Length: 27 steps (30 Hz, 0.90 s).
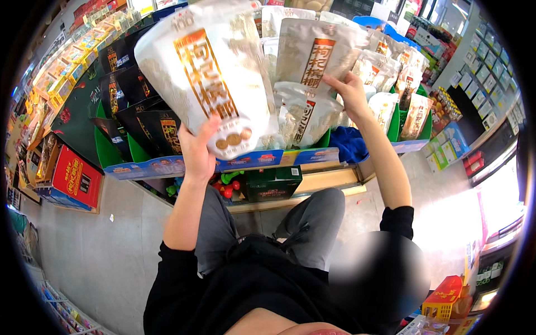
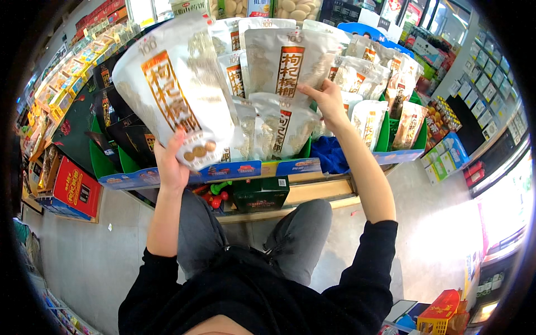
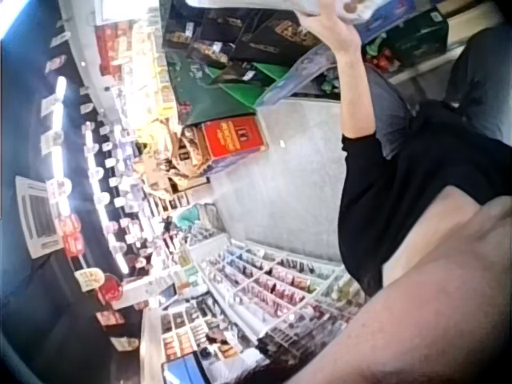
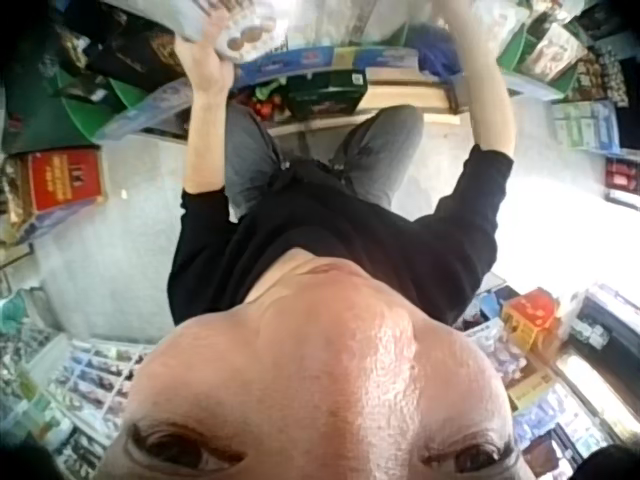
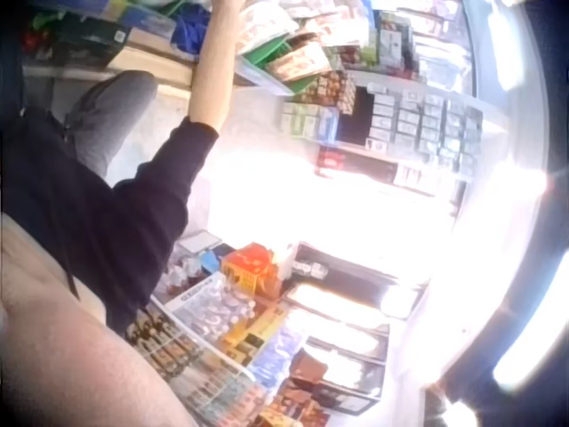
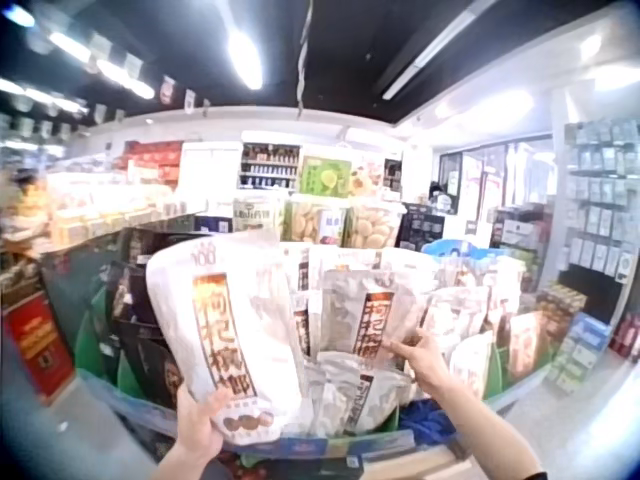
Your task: The person sits on the floor in a store aisle and restocks a shelf with packaged food items. They pick up white and black bags from a green crate, wipe them with a blue cloth, and arrange them neatly on the shelf. The person also handles and wipes a yellow price tag sign.
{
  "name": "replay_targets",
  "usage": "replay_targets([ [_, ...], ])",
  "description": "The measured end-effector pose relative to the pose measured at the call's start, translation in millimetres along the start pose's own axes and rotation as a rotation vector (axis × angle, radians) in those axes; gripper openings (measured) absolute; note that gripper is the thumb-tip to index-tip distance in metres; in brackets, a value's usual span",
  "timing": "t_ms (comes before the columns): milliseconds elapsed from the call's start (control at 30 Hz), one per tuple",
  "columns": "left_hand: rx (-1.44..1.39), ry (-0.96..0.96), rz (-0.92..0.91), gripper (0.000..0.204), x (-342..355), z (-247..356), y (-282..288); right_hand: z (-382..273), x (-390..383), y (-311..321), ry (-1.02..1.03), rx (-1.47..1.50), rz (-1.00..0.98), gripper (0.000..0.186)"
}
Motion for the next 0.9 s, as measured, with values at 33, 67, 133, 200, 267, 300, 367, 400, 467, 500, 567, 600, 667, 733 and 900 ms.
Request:
replay_targets([
  [33,0.003,-0.003,-0.057,0.047,-4.4,-7.4,9.2,-17.2,-10.2,-4.2,0.136,0.07,0.059,0.04],
  [67,0.004,-0.005,-0.116,0.049,-9.8,-12.3,15.2,-35.2,-21.9,-4.8,0.271,0.139,0.12,0.04],
  [133,-0.007,0.043,-0.205,0.054,-24.4,-12.1,22.1,-68.7,-48.2,-0.8,0.431,0.116,0.222,0.036],
  [200,-0.043,0.095,-0.293,0.066,-41.1,-11.6,25.9,-94.6,-82.4,-9.7,0.403,0.3,0.192,0.032],
  [267,-0.084,0.174,-0.384,0.075,-57.6,-22.5,24.1,-85.4,-115.1,-19.4,0.231,0.058,0.145,0.03],
  [300,-0.114,0.229,-0.427,0.083,-65.6,-27.1,23.2,-83.1,-133.8,-34.7,0.087,-0.235,0.023,0.031],
  [367,-0.179,0.238,-0.49,0.078,-80.7,-44.7,4.2,-43.1,-169.3,-44.4,0.249,-0.325,-0.142,0.028],
  [400,-0.187,0.262,-0.527,0.075,-87.3,-53.2,1.8,-20.1,-186.2,-51.7,0.329,-0.347,-0.232,0.026],
  [467,-0.181,0.38,-0.494,0.06,-98.2,-57.0,3.3,1.2,-195.2,-63.2,0.043,-0.136,-0.341,0.03],
  [500,-0.175,0.436,-0.44,0.056,-101.7,-60.5,9.0,11.3,-200.7,-69.3,-0.101,-0.04,-0.372,0.032],
  [567,-0.167,0.48,-0.35,0.045,-107.6,-65.0,12.0,32.2,-203.7,-67.3,-0.238,0.127,-0.343,0.035],
  [600,-0.14,0.476,-0.32,0.044,-111.1,-66.2,17.2,30.6,-203.5,-68.8,-0.248,0.166,-0.327,0.035],
  [667,-0.086,0.468,-0.261,0.043,-116.1,-71.2,28.6,16.5,-200.4,-64.0,-0.116,0.198,-0.29,0.034],
  [733,-0.165,0.475,-0.252,0.046,-118.5,-67.5,31.4,12.0,-198.9,-51.2,0.011,0.098,-0.078,0.033],
  [900,-0.233,0.482,-0.199,0.048,-117.7,-63.2,37.6,9.8,-184.4,-13.0,0.39,-0.995,0.206,0.058],
])
Point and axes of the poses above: each hand's wrist, its own x-axis towards the middle knuckle, its own y-axis out of the back of the hand, z = x × y, the point moved 3 cm from there along x, towards the middle knuckle, and after that the axes turned 6 degrees about x, right-handed, at the moved point
